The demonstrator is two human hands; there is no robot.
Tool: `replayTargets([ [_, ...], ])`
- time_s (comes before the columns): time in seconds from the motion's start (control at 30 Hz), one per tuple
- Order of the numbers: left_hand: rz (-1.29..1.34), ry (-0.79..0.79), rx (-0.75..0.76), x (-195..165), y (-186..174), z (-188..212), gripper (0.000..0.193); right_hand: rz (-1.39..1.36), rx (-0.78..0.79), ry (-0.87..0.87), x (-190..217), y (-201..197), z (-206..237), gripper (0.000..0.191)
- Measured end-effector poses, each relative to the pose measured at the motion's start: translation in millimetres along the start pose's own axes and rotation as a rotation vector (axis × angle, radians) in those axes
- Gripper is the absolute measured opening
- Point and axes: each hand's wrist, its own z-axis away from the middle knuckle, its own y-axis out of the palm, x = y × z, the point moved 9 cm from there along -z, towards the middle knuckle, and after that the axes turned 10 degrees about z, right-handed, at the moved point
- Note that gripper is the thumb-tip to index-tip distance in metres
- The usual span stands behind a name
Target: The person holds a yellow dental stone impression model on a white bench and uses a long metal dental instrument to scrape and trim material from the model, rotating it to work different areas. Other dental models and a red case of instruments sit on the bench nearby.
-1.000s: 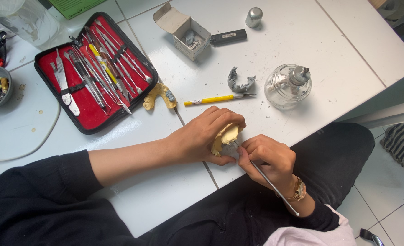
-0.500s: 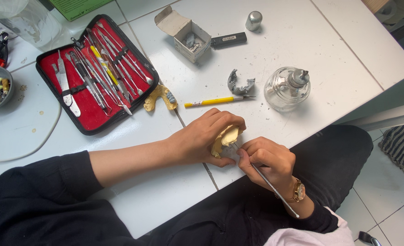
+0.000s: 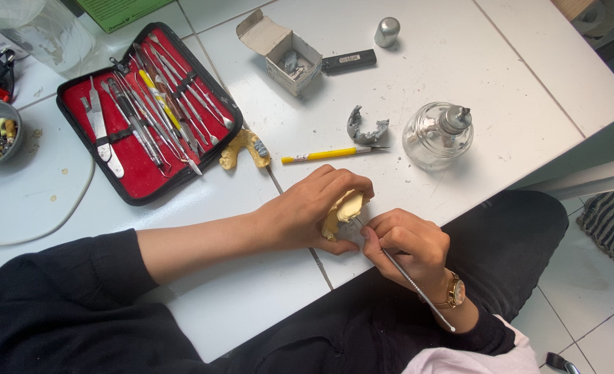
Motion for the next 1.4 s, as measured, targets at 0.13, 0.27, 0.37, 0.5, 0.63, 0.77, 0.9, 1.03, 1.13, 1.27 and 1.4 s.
replayTargets([
  [0.13,0.002,0.003,-0.004,-1,0,1,0.082,0.018,-0.002,0.008,1,0,1,0.034],
  [0.27,0.004,0.001,-0.004,-1,-1,1,0.082,0.011,-0.005,0.016,0,-1,1,0.035],
  [0.37,0.011,0.01,-0.013,-2,-2,1,0.082,0.024,-0.012,0.003,1,-1,0,0.035],
  [0.5,0.011,-0.008,-0.014,0,-2,2,0.082,0.043,-0.007,-0.002,1,0,0,0.034],
  [0.63,0.016,0.016,-0.015,-2,-1,0,0.08,0.027,0.013,-0.019,0,2,1,0.034],
  [0.77,0.03,0.01,-0.006,-3,-1,1,0.081,-0.019,-0.025,0.014,-2,-1,4,0.031],
  [0.9,0.017,0.026,-0.009,-5,-2,1,0.082,-0.075,-0.045,0.07,-6,-3,5,0.031],
  [1.03,0.019,0.025,-0.007,-4,-2,1,0.083,-0.031,-0.027,0.043,-3,-3,3,0.033],
  [1.13,0.018,0.022,-0.005,-3,-1,1,0.084,0.009,-0.021,0.01,2,-2,1,0.035],
  [1.27,0.004,0.032,-0.003,-3,-1,1,0.085,0.047,0.007,-0.029,5,0,-3,0.036],
  [1.4,-0.014,0.029,-0.004,-4,0,2,0.081,0.029,0.021,-0.04,7,1,-4,0.037],
])
